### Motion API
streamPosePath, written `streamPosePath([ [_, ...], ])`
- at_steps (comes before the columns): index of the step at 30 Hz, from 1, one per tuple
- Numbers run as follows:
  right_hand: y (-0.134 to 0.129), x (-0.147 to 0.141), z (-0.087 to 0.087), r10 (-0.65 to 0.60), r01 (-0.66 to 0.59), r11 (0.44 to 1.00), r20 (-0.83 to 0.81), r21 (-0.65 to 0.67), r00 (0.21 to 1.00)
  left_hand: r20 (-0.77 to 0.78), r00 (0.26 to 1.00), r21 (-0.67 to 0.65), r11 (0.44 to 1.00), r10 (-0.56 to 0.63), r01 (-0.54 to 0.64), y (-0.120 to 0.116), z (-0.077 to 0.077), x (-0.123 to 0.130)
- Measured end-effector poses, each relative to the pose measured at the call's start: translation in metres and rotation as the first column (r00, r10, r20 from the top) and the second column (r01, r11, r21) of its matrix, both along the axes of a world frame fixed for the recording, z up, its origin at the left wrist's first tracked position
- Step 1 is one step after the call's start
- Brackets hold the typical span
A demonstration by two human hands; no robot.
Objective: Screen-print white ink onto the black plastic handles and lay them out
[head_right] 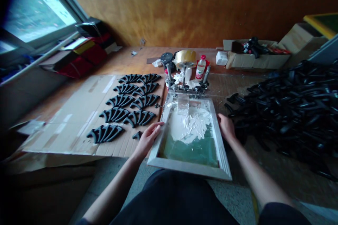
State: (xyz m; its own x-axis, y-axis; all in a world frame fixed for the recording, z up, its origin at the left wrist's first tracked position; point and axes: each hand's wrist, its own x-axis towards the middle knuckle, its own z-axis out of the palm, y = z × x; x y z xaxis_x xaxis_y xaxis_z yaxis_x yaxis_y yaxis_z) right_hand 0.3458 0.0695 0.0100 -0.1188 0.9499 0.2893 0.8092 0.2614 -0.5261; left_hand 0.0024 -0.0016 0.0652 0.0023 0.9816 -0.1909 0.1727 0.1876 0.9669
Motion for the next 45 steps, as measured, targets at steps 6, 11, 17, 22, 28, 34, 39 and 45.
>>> streamPosePath([
  [6,0.036,-0.068,0.05,0.06,-0.084,0.974,0.117,0.212,0.991,-0.217,0.976,-0.097,0.995,-0.008,-0.013,0.001,-0.063,0.004],
  [11,0.037,-0.124,0.055,0.307,-0.287,0.952,0.329,-0.11,0.893,-0.301,0.953,-0.106,0.994,-0.03,-0.002,0.006,-0.072,0.002],
  [17,-0.016,-0.106,0.031,0.585,-0.579,0.802,0.387,-0.147,0.713,-0.307,0.951,-0.106,0.994,-0.041,0.008,0.008,-0.081,0.0],
  [22,-0.027,-0.089,0.043,0.755,-0.732,0.645,0.322,-0.217,0.571,-0.32,0.946,-0.102,0.995,-0.047,0.015,0.007,-0.081,0.0],
  [28,-0.025,-0.102,0.03,0.575,-0.588,0.807,0.298,-0.052,0.762,-0.29,0.957,-0.116,0.993,-0.019,-0.016,0.006,-0.067,0.001],
  [34,-0.037,-0.095,0.026,0.657,-0.657,0.75,0.193,-0.071,0.729,-0.247,0.969,-0.122,0.992,0.0,-0.031,0.005,-0.064,0.002],
  [39,0.018,-0.112,0.064,0.411,-0.413,0.911,0.128,-0.008,0.903,-0.108,0.994,-0.126,0.992,-0.031,0.018,0.005,-0.045,-0.001],
  [45,0.077,-0.03,0.081,0.013,0.004,0.997,-0.208,0.08,0.978,0.139,0.988,-0.006,0.997,0.072,-0.072,0.013,0.027,0.008],
])
